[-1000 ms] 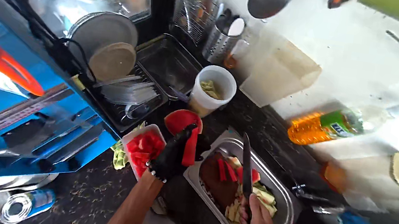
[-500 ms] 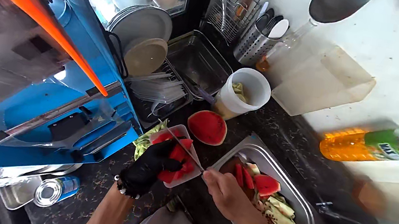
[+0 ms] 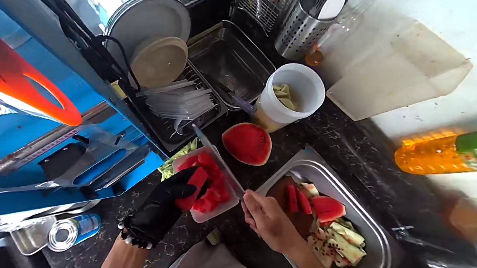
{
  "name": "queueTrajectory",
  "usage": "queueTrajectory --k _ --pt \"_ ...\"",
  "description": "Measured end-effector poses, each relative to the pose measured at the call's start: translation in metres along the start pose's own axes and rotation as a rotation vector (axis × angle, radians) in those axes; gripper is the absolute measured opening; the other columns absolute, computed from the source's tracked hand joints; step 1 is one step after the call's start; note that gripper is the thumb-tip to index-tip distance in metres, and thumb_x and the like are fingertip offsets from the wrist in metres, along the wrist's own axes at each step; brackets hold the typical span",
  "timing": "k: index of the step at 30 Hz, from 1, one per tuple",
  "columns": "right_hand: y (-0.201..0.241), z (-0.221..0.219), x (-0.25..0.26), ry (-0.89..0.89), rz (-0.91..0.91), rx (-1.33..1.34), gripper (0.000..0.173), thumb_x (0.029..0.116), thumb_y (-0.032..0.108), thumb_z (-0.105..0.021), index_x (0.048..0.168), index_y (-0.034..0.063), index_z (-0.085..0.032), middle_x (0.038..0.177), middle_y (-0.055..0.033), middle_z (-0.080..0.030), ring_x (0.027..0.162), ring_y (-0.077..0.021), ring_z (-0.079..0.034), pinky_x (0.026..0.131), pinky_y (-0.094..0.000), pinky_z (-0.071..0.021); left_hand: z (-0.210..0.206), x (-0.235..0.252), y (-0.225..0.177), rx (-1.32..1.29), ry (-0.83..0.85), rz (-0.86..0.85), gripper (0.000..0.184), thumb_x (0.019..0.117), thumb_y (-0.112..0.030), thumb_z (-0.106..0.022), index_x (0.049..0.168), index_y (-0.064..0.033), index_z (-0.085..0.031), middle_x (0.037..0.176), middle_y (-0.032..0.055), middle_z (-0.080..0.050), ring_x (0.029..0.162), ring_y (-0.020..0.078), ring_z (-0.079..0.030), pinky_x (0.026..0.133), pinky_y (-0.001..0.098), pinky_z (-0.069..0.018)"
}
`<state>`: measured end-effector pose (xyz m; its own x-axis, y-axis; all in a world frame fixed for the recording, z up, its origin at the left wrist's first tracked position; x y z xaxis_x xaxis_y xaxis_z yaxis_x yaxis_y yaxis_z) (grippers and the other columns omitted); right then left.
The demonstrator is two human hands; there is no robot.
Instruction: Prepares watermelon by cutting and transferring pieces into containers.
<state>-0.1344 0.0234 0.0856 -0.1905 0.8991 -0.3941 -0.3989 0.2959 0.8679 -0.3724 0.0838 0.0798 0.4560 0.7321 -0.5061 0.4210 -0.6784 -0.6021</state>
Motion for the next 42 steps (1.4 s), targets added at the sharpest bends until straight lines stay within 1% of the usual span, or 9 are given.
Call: queueTrajectory --k 5,8,11,15,18,23,31,35,42 --pt "0.004 -0.018 -0.012 -0.051 0.131 -0.102 0.054 0.1099 0.052 -0.031 0.086 0.0117 -0.059 0.058 0.0033 -0.046 0.049 -0.0077 -0.048 0.047 -0.0284 -0.0410 -0.004 0.006 0.002 0.128 0.113 -0.023 0.065 0.0806 0.005 -0.066 0.143 0.0042 -0.049 0.129 0.0180 -0.064 0.112 0.0243 -0.066 0.098 0.0402 -0.0562" --pt "0.009 -0.027 -0.012 -0.017 0.088 -0.159 0.054 0.1100 0.051 -0.031 0.087 0.0110 -0.060 0.059 0.0021 -0.047 0.052 -0.0101 -0.050 0.049 -0.0304 -0.0424 -0.009 0.002 -0.002 0.133 0.113 -0.007 0.062 0.0783 0.007 -0.067 0.138 0.0033 -0.053 0.125 0.0165 -0.066 0.110 0.0225 -0.067 0.097 0.0394 -0.0564" --pt "-0.001 -0.037 -0.003 0.059 -0.046 -0.188 0.056 0.1096 0.052 -0.030 0.089 0.0102 -0.061 0.061 -0.0002 -0.049 0.055 -0.0148 -0.053 0.054 -0.0364 -0.0451 -0.009 -0.001 0.001 0.066 0.074 0.037 0.062 0.0797 0.008 -0.065 0.139 0.0027 -0.050 0.125 0.0170 -0.066 0.111 0.0232 -0.067 0.099 0.0401 -0.0560" --pt "-0.007 -0.034 -0.003 0.096 -0.075 -0.031 0.054 0.1099 0.051 -0.031 0.089 0.0111 -0.060 0.063 0.0013 -0.048 0.055 -0.0119 -0.051 0.053 -0.0331 -0.0438 0.003 -0.006 0.007 -0.033 -0.061 0.090 0.046 0.0867 0.002 -0.056 0.133 0.0023 -0.052 0.122 0.0197 -0.065 0.109 0.0285 -0.067 0.094 0.0452 -0.0578" --pt "-0.006 -0.027 -0.006 0.058 -0.067 0.004 0.053 0.1100 0.050 -0.031 0.088 0.0123 -0.059 0.061 0.0026 -0.046 0.052 -0.0102 -0.048 0.050 -0.0309 -0.0415 0.006 -0.012 0.005 -0.062 -0.034 0.115 0.049 0.0899 0.000 -0.053 0.138 -0.0025 -0.048 0.133 0.0193 -0.061 0.121 0.0335 -0.063 0.095 0.0538 -0.0567" --pt "-0.002 -0.024 -0.014 -0.006 0.008 0.013 0.051 0.1104 0.050 -0.032 0.086 0.0130 -0.058 0.060 0.0041 -0.045 0.050 -0.0079 -0.047 0.048 -0.0274 -0.0400 0.001 -0.007 0.005 0.113 0.065 0.005 0.066 0.0829 0.009 -0.059 0.147 0.0004 -0.045 0.134 0.0172 -0.061 0.118 0.0237 -0.064 0.102 0.0380 -0.0539" --pt "0.007 -0.034 -0.016 -0.020 0.085 -0.016 0.051 0.1106 0.048 -0.033 0.084 0.0118 -0.058 0.059 0.0035 -0.045 0.051 -0.0069 -0.048 0.048 -0.0266 -0.0405 -0.005 0.009 0.007 0.126 0.132 -0.030 0.070 0.0752 0.007 -0.070 0.142 0.0042 -0.049 0.136 0.0205 -0.060 0.122 0.0268 -0.062 0.103 0.0407 -0.0534" --pt "-0.003 -0.039 -0.006 0.056 -0.041 -0.075 0.054 0.1102 0.050 -0.031 0.087 0.0110 -0.060 0.062 0.0018 -0.048 0.054 -0.0103 -0.052 0.053 -0.0311 -0.0437 -0.008 0.009 0.009 0.022 0.178 -0.029 0.077 0.0726 0.001 -0.079 0.143 0.0012 -0.049 0.136 0.0195 -0.060 0.122 0.0261 -0.062 0.103 0.0406 -0.0530" --pt "-0.001 -0.044 -0.014 0.069 -0.029 0.112 0.051 0.1105 0.049 -0.031 0.085 0.0123 -0.057 0.061 0.0036 -0.045 0.050 -0.0075 -0.046 0.048 -0.0272 -0.0405 0.015 0.007 0.012 0.108 0.113 -0.044 0.065 0.0764 0.006 -0.067 0.139 0.0007 -0.053 0.133 0.0177 -0.062 0.119 0.0237 -0.063 0.102 0.0385 -0.0535"
Point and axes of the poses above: each hand's wrist, its own x-axis towards the middle knuckle, its own z-axis out of the back of the hand, y = z × x, the point moved 3 cm from there along x, towards the middle knuckle
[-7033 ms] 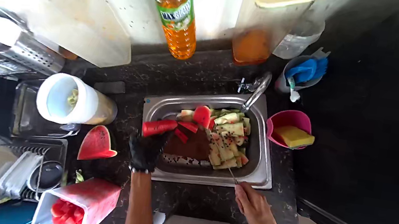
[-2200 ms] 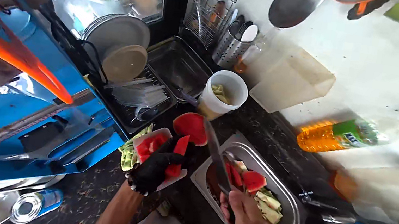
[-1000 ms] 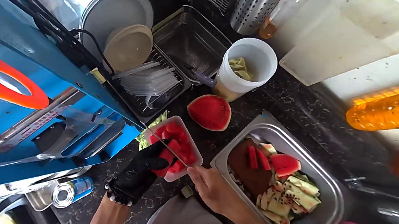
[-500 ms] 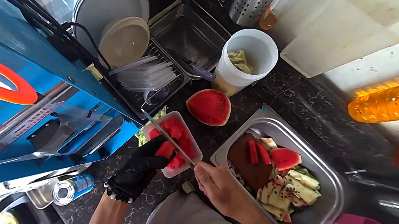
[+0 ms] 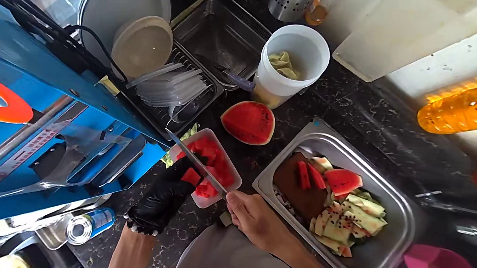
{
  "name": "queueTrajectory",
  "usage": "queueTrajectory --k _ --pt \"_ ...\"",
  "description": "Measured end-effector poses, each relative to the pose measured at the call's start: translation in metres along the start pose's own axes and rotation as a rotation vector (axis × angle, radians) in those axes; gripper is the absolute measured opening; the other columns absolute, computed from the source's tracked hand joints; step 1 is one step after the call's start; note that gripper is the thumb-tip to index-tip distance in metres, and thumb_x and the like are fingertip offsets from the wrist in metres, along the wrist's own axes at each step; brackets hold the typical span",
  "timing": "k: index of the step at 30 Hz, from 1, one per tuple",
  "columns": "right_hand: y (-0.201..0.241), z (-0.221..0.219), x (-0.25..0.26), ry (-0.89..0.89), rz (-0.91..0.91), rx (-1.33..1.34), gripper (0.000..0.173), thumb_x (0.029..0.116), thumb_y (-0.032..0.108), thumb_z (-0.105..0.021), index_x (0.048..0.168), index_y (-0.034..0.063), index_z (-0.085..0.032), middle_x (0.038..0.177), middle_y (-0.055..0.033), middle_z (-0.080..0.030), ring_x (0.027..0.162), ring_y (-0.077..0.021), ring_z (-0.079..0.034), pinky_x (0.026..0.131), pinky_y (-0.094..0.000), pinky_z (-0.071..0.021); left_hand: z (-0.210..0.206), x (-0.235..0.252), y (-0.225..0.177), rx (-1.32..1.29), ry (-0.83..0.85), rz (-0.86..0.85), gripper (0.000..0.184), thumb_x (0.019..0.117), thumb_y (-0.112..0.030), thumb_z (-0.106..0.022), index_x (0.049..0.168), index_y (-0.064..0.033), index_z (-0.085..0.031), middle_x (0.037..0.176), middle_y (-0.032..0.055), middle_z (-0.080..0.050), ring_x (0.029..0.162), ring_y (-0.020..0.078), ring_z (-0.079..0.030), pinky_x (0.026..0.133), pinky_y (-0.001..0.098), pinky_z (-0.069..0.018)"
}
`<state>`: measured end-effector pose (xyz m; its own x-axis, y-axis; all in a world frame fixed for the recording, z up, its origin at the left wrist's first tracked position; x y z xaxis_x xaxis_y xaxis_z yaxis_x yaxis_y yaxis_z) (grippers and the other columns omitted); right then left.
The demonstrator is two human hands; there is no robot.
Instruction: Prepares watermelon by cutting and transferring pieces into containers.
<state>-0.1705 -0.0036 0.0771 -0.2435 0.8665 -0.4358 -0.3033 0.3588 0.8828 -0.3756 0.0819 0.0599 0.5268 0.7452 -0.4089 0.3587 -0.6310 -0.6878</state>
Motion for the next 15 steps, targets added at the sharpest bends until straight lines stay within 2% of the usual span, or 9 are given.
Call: queueTrajectory --k 2,6,9,11,15 --pt "0.005 -0.004 0.001 0.029 0.031 -0.007 0.051 0.1106 0.048 -0.032 0.085 0.0118 -0.058 0.061 0.0037 -0.045 0.051 -0.0069 -0.047 0.049 -0.0265 -0.0405 0.003 0.001 0.001 -0.024 0.016 -0.024 0.071 0.0745 0.005 -0.072 0.142 0.0013 -0.051 0.136 0.0187 -0.062 0.124 0.0251 -0.062 0.105 0.0398 -0.0519" --pt "-0.001 -0.013 0.013 0.091 -0.027 -0.140 0.054 0.1101 0.050 -0.032 0.087 0.0103 -0.060 0.064 0.0009 -0.048 0.057 -0.0115 -0.052 0.056 -0.0329 -0.0445 0.000 0.004 0.000 -0.068 0.054 -0.078 0.069 0.0763 0.007 -0.067 0.143 0.0011 -0.051 0.139 0.0191 -0.060 0.127 0.0262 -0.060 0.106 0.0397 -0.0507" --pt "-0.006 -0.016 0.016 0.076 -0.010 -0.194 0.054 0.1098 0.051 -0.031 0.087 0.0105 -0.060 0.063 0.0005 -0.047 0.056 -0.0131 -0.052 0.056 -0.0347 -0.0433 -0.003 0.003 -0.001 -0.172 0.113 -0.071 0.069 0.0782 0.001 -0.070 0.145 -0.0007 -0.051 0.144 0.0202 -0.057 0.133 0.0286 -0.056 0.111 0.0411 -0.0470" --pt "-0.005 -0.014 0.013 0.043 0.035 -0.195 0.052 0.1097 0.050 -0.033 0.087 0.0112 -0.059 0.060 0.0015 -0.045 0.054 -0.0123 -0.050 0.053 -0.0335 -0.0416 0.002 0.002 0.003 -0.174 0.118 -0.137 0.071 0.0793 0.000 -0.069 0.147 0.0007 -0.047 0.145 0.0222 -0.055 0.133 0.0308 -0.055 0.111 0.0432 -0.0468" --pt "0.000 0.004 -0.006 -0.035 0.133 -0.068 0.050 0.1104 0.047 -0.035 0.090 0.0094 -0.061 0.060 0.0025 -0.046 0.050 -0.0083 -0.047 0.048 -0.0289 -0.0412 0.001 -0.008 0.009 0.331 -0.044 -0.444 0.081 0.0795 -0.012 -0.076 0.153 -0.0073 -0.042 0.153 0.0097 -0.051 0.136 0.0223 -0.053 0.111 0.0383 -0.0478"
Point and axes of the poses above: each hand's wrist, its own x-axis towards the middle knuckle, its own z-axis out of the back of the hand, y = z × x, the point moved 3 cm from there along x, towards the middle knuckle
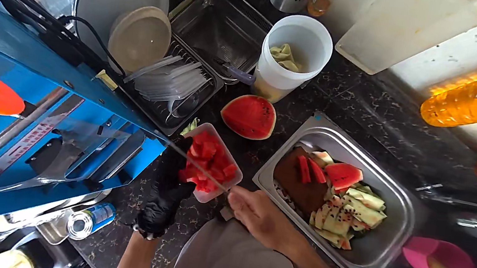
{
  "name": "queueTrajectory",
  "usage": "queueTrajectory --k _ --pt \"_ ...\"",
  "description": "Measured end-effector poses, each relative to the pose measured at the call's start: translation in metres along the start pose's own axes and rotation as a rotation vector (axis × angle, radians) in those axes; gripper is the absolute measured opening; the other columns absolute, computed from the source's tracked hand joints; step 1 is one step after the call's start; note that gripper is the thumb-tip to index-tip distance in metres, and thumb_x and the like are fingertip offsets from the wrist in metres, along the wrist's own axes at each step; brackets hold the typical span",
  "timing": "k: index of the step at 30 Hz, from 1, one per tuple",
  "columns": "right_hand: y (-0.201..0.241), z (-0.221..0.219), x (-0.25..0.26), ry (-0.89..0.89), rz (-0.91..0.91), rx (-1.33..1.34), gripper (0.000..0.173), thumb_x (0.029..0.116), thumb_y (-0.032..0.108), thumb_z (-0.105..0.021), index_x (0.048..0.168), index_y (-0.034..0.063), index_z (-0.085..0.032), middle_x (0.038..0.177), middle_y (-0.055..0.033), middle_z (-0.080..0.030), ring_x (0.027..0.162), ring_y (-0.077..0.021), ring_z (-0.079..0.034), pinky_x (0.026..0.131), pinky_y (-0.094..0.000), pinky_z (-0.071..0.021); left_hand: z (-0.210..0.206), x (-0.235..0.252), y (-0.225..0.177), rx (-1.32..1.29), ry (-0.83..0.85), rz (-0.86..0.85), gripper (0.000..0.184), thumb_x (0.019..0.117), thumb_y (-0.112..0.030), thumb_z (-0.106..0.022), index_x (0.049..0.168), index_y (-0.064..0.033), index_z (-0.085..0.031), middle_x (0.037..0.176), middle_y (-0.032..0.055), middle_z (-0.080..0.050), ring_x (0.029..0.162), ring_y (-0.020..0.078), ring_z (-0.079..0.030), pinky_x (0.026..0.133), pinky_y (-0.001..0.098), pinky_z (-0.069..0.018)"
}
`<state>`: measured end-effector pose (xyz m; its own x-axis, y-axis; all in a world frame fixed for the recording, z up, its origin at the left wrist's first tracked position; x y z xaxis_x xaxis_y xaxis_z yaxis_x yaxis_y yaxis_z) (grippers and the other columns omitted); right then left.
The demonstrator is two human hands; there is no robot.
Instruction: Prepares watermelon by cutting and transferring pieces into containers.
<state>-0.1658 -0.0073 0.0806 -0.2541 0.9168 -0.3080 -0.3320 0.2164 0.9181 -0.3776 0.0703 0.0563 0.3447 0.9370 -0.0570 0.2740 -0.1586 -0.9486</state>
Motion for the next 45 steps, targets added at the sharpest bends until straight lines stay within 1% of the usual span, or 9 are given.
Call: queueTrajectory --k 6,9,12,19,24,28,34,42,45 --pt "-0.016 0.045 -0.036 -0.239 -0.045 0.078 0.054 0.1099 0.052 -0.031 0.093 0.0100 -0.060 0.064 0.0055 -0.049 0.050 -0.0046 -0.049 0.046 -0.0241 -0.0458 -0.012 -0.016 0.001 0.906 -0.176 -0.148 0.048 0.0895 -0.009 -0.067 0.136 -0.0002 -0.057 0.136 0.0172 -0.060 0.124 0.0287 -0.059 0.103 0.0447 -0.0503" --pt "-0.037 0.065 -0.056 -0.364 -0.125 0.199 0.054 0.1079 0.057 -0.031 0.091 0.0134 -0.058 0.062 0.0089 -0.048 0.049 -0.0032 -0.048 0.044 -0.0221 -0.0456 -0.034 -0.009 -0.001 1.325 0.039 -0.024 0.026 0.0907 -0.017 -0.064 0.112 -0.0074 -0.076 0.123 0.0201 -0.068 0.118 0.0404 -0.062 0.099 0.0577 -0.0494" --pt "-0.061 0.083 -0.092 -0.524 -0.194 0.261 0.057 0.1054 0.063 -0.033 0.092 0.0144 -0.059 0.061 0.0097 -0.049 0.047 -0.0035 -0.048 0.043 -0.0218 -0.0451 -0.057 -0.012 -0.002 1.003 0.218 -0.011 0.017 0.0924 -0.007 -0.066 0.106 -0.0050 -0.076 0.113 0.0089 -0.073 0.105 0.0183 -0.070 0.094 0.0349 -0.0587" --pt "-0.176 0.094 -0.222 -1.046 -0.380 0.082 0.067 0.1082 0.057 -0.029 0.100 -0.0015 -0.062 0.067 0.0035 -0.055 0.053 -0.0033 -0.053 0.050 -0.0249 -0.0506 -0.149 0.006 0.010 0.972 0.107 -0.301 0.022 0.0928 -0.014 -0.067 0.109 0.0006 -0.071 0.109 0.0115 -0.072 0.104 0.0141 -0.067 0.094 0.0307 -0.0553" --pt "-0.257 0.083 -0.316 -0.978 -1.039 0.342 0.069 0.1099 0.055 -0.022 0.099 -0.0005 -0.063 0.064 -0.0054 -0.049 0.051 -0.0193 -0.049 0.050 -0.0409 -0.0471 -0.291 0.032 0.165 1.077 0.740 0.357 0.031 0.1043 -0.015 -0.054 0.132 -0.0024 -0.064 0.130 0.0193 -0.065 0.118 0.0300 -0.063 0.103 0.0468 -0.0494" --pt "-0.265 0.073 -0.354 -1.043 -1.016 0.233 0.065 0.1091 0.051 -0.025 0.101 0.0003 -0.064 0.066 -0.0062 -0.052 0.054 -0.0203 -0.052 0.054 -0.0433 -0.0489 -0.342 0.096 0.345 1.326 0.962 -0.010 0.057 0.0910 -0.010 -0.068 0.146 -0.0106 -0.055 0.152 0.0190 -0.050 0.142 0.0367 -0.045 0.117 0.0532 -0.0380" --pt "-0.293 0.058 -0.383 -0.988 -1.051 0.148 0.063 0.1093 0.051 -0.030 0.105 0.0019 -0.069 0.069 -0.0112 -0.062 0.064 -0.0280 -0.063 0.064 -0.0535 -0.0533 -0.409 0.127 0.426 1.528 1.432 -0.273 0.051 0.0794 -0.011 -0.079 0.129 -0.0147 -0.068 0.127 0.0182 -0.065 0.122 0.0411 -0.059 0.100 0.0618 -0.0476" --pt "-0.301 0.067 -0.398 -1.021 -1.075 0.208 0.063 0.1078 0.055 -0.028 0.100 0.0047 -0.066 0.066 -0.0093 -0.057 0.062 -0.0282 -0.062 0.059 -0.0528 -0.0493 -0.411 0.154 0.395 1.419 1.479 -0.210 0.046 0.0953 -0.021 -0.070 0.134 0.0021 -0.061 0.132 0.0262 -0.062 0.127 0.0420 -0.058 0.111 0.0559 -0.0422" --pt "-0.294 0.069 -0.389 -1.068 -0.982 0.147 0.066 0.1063 0.058 -0.028 0.096 0.0044 -0.065 0.061 -0.0073 -0.054 0.056 -0.0260 -0.059 0.054 -0.0494 -0.0479 -0.464 0.150 0.292 1.294 1.145 0.646 0.051 0.1026 -0.002 -0.057 0.151 0.0002 -0.041 0.152 0.0131 -0.051 0.137 0.0204 -0.050 0.116 0.0363 -0.0373"
Point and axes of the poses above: each hand's wrist, its own x-axis towards the middle knuckle, its own z-axis out of the back of the hand, y = z × x, the point moved 3 cm from there along x, towards the middle knuckle
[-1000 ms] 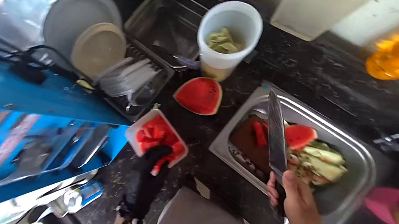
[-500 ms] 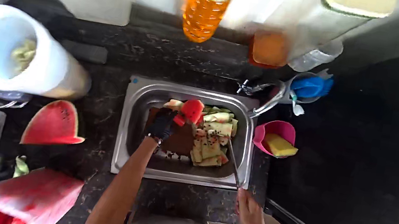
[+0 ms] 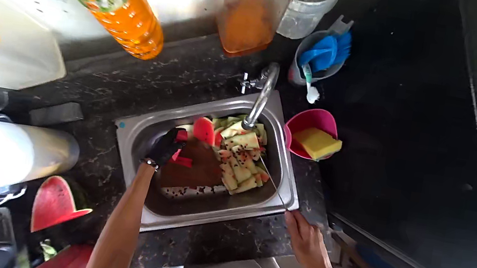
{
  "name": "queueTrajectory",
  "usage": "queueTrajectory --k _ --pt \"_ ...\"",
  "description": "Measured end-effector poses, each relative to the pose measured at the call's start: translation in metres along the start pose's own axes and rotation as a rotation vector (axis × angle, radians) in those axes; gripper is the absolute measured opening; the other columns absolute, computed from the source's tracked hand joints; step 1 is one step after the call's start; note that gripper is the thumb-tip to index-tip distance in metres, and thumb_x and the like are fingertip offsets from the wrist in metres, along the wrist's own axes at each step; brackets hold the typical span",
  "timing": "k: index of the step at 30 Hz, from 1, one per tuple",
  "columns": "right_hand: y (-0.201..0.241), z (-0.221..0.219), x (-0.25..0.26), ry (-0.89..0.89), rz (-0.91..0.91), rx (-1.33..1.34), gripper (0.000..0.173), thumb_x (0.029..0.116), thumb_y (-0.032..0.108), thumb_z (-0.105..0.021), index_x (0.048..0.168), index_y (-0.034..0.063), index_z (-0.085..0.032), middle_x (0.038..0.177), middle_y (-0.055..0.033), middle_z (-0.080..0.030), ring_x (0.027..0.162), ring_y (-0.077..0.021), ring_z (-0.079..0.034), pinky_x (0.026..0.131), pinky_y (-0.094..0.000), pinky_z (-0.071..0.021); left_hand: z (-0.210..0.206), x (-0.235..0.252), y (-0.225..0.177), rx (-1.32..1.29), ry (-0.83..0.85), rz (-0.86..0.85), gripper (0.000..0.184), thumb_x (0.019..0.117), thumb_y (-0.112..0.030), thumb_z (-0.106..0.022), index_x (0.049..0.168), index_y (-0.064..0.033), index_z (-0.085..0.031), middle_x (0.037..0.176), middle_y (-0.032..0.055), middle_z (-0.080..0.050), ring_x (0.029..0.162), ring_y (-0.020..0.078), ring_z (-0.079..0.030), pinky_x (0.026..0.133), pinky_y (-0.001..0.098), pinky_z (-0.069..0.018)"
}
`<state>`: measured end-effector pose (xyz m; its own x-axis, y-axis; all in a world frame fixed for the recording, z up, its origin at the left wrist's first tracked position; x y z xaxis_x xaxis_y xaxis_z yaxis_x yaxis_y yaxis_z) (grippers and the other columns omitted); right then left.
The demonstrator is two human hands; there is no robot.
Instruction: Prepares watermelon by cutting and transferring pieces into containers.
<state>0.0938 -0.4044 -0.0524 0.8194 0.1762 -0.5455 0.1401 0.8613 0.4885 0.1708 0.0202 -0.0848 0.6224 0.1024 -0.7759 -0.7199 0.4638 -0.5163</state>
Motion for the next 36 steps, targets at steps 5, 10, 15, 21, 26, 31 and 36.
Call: queueTrajectory --k 5,10,15,21,26,31,36 --pt "0.027 -0.014 -0.006 0.088 0.142 0.128 0.068 0.1055 0.059 -0.027 0.104 0.0046 -0.067 0.065 -0.0063 -0.057 0.058 -0.0220 -0.059 0.057 -0.0471 -0.0500 0.011 -0.084 -0.010 -1.062 -0.232 -0.101 0.031 0.1106 -0.012 -0.028 0.115 -0.0110 -0.059 0.086 -0.0015 -0.066 0.070 0.0045 -0.062 0.065 0.0201 -0.0542" --pt "0.089 -0.020 -0.020 0.178 0.252 0.343 0.060 0.1069 0.056 -0.029 0.096 0.0083 -0.064 0.062 0.0046 -0.052 0.051 -0.0073 -0.051 0.049 -0.0290 -0.0477 -0.011 -0.085 0.052 -1.339 0.147 -0.644 0.046 0.1084 -0.038 -0.038 0.142 -0.0105 -0.054 0.113 0.0130 -0.071 0.085 0.0163 -0.070 0.070 0.0295 -0.0593" --pt "0.192 -0.022 -0.054 0.292 0.524 0.279 0.063 0.1040 0.064 -0.033 0.094 0.0103 -0.064 0.062 0.0082 -0.050 0.051 -0.0022 -0.049 0.048 -0.0234 -0.0457 -0.030 -0.209 0.075 -1.452 -0.215 -0.529 0.049 0.0860 -0.009 -0.064 0.133 -0.0053 -0.051 0.107 0.0084 -0.070 0.090 0.0165 -0.071 0.075 0.0327 -0.0613" --pt "0.292 -0.082 -0.121 0.578 0.832 0.206 0.059 0.1066 0.061 -0.032 0.093 0.0112 -0.061 0.061 0.0092 -0.052 0.051 -0.0004 -0.050 0.047 -0.0220 -0.0467 -0.037 -0.386 0.165 -1.748 -0.364 -0.624 0.030 0.1051 -0.025 -0.049 0.119 -0.0066 -0.068 0.107 0.0086 -0.074 0.094 0.0165 -0.071 0.080 0.0334 -0.0613" --pt "0.346 -0.144 -0.166 0.813 0.906 0.201 0.057 0.1054 0.062 -0.035 0.093 0.0121 -0.061 0.061 0.0098 -0.051 0.050 -0.0002 -0.049 0.047 -0.0204 -0.0466 -0.044 -0.462 0.249 -1.765 -0.681 -0.681 0.041 0.1093 -0.034 -0.037 0.132 -0.0080 -0.060 0.116 0.0082 -0.071 0.102 0.0165 -0.069 0.084 0.0333 -0.0600" --pt "0.364 -0.202 -0.188 0.931 0.884 0.067 0.055 0.1066 0.059 -0.036 0.093 0.0113 -0.060 0.061 0.0077 -0.047 0.049 -0.0024 -0.047 0.046 -0.0217 -0.0457 -0.078 -0.459 0.302 -1.969 -0.451 -0.620 0.044 0.1040 -0.039 -0.046 0.135 -0.0111 -0.060 0.116 0.0178 -0.072 0.090 0.0255 -0.074 0.064 0.0334 -0.0613" --pt "0.375 -0.215 -0.207 0.975 0.863 -0.026 0.055 0.1073 0.059 -0.035 0.091 0.0125 -0.059 0.061 0.0074 -0.046 0.049 -0.0021 -0.047 0.045 -0.0210 -0.0447 -0.056 -0.475 0.330 -1.511 -0.554 -0.593 0.055 0.0981 -0.016 -0.057 0.153 -0.0178 -0.047 0.133 0.0066 -0.066 0.093 0.0156 -0.070 0.063 0.0268 -0.0589"
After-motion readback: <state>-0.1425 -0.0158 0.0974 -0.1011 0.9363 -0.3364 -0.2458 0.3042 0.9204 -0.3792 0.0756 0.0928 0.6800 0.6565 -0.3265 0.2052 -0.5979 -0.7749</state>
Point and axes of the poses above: each hand's wrist, its own x-axis towards the middle knuckle, its own z-axis out of the back of the hand, y = z × x, the point moved 3 cm from there along x, towards the middle knuckle
